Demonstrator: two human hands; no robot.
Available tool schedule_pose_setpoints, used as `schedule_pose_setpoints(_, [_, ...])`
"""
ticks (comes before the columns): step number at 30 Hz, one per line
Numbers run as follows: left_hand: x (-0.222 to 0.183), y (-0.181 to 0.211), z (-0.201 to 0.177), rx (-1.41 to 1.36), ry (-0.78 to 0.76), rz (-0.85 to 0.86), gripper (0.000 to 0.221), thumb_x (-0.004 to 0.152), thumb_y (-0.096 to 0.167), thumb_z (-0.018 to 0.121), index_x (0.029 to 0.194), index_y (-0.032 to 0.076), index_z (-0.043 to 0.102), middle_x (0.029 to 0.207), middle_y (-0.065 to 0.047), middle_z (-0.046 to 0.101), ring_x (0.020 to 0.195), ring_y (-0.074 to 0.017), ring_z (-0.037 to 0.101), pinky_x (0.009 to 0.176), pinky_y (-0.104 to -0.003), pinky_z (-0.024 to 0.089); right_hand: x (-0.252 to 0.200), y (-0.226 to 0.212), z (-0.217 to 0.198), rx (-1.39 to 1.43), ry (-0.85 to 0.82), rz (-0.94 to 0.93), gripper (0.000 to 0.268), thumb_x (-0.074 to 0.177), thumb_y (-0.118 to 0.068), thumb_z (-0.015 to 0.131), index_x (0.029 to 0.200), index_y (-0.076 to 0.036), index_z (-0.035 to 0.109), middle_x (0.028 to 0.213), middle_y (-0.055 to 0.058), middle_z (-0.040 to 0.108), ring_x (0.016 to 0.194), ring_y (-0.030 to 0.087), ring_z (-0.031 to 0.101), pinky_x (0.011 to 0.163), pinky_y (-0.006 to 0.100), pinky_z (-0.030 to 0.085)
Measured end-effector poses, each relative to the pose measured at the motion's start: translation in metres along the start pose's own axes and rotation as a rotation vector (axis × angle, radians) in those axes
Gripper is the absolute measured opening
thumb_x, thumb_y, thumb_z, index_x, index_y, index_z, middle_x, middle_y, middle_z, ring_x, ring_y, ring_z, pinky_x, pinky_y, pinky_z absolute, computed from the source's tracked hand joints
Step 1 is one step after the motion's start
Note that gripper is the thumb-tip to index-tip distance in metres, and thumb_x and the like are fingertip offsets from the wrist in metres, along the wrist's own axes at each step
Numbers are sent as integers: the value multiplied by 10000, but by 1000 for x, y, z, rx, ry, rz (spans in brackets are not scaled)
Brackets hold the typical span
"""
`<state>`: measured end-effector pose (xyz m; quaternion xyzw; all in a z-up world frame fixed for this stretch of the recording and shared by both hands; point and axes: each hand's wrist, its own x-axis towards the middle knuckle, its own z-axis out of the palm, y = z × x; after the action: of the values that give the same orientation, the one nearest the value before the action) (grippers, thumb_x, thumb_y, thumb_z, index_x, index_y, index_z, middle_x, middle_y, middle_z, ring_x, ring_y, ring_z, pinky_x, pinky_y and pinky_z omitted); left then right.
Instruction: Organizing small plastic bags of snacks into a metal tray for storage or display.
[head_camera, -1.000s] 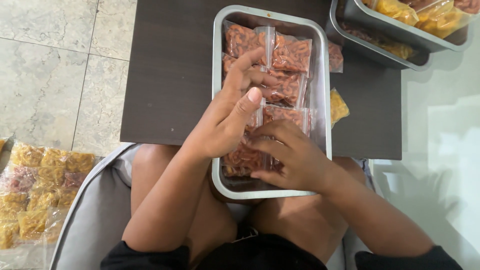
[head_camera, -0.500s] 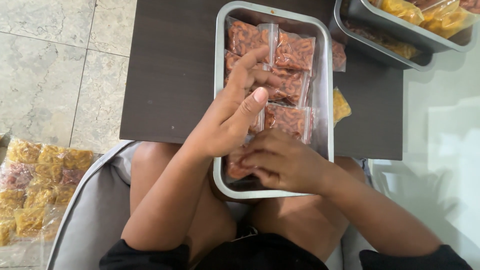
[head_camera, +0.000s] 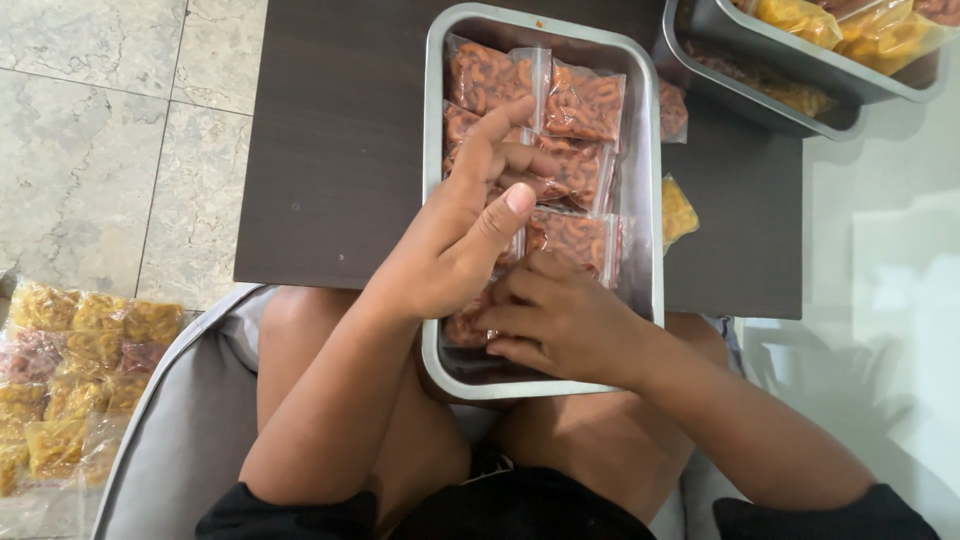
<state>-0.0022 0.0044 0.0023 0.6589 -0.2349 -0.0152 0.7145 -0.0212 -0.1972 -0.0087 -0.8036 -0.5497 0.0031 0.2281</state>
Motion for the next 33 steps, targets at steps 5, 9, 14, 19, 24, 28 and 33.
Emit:
schedule_pose_setpoints(5, [-1, -1, 1, 0, -5, 15, 723, 1064, 534, 341, 1578, 48, 192, 1384, -186, 554, 1318, -235, 572, 1063, -362, 490, 15, -9, -15, 318, 87, 24, 180, 1028, -107, 579, 1183, -48, 650, 1197, 120, 671, 1087, 315, 669, 983, 454, 517])
schedule_pose_setpoints(9, [1, -2, 1, -11, -15, 64, 688, 1085, 522, 344, 1574, 61, 193, 1347, -199, 555, 1339, -253, 562, 1139, -396, 457, 0, -1, -1, 187, -61, -14, 259, 1090, -133, 528, 1297, -117, 682, 1373, 40, 647, 1203, 333, 586, 1105, 479, 498])
schedule_pose_setpoints(14, [3, 1, 3, -23, -31, 31, 692, 1065, 503, 364, 1563, 50, 202, 1315, -193, 565, 1233, -234, 578, 1086, -367, 479, -6, -4, -14, 173, 158, -49, 189, 1049, -75, 557, 1128, -32, 723, 1226, 101, 698, 1118, 357, 601, 967, 459, 531])
schedule_pose_setpoints(19, [2, -1, 5, 23, -58, 63, 706, 1081, 516, 338, 1568, 30, 176, 1362, -195, 512, 1320, -258, 543, 1129, -388, 472, 0, -7, -14, 198, 125, -89, 177, 1037, -122, 624, 1148, -17, 715, 1197, 112, 724, 1043, 340, 636, 896, 426, 584])
schedule_pose_setpoints(24, [8, 6, 9, 371, -255, -39, 540, 1016, 423, 455, 1432, 79, 466, 1023, -94, 704, 805, -285, 696, 694, -412, 502, -17, -2, -5, 186, 51, 36, 217, 1031, -139, 638, 1206, -23, 693, 1267, 130, 692, 1165, 316, 697, 1030, 455, 568])
schedule_pose_setpoints(28, [9, -4, 14, 434, -244, -14, 322, 1019, 317, 535, 1166, 52, 644, 857, -201, 721, 748, -445, 695, 652, -510, 551, -11, -4, -35, 144, 294, 42, 96, 881, -171, 820, 900, -84, 787, 867, 104, 745, 821, 355, 738, 722, 438, 621])
schedule_pose_setpoints(33, [4, -6, 9, 398, -249, -116, 225, 1034, 228, 496, 1090, 67, 642, 738, -175, 669, 699, -414, 685, 612, -469, 541, -47, 56, -98, -155, 566, 378, 219, 1049, -131, 682, 884, -10, 761, 893, 119, 743, 849, 309, 723, 785, 399, 561])
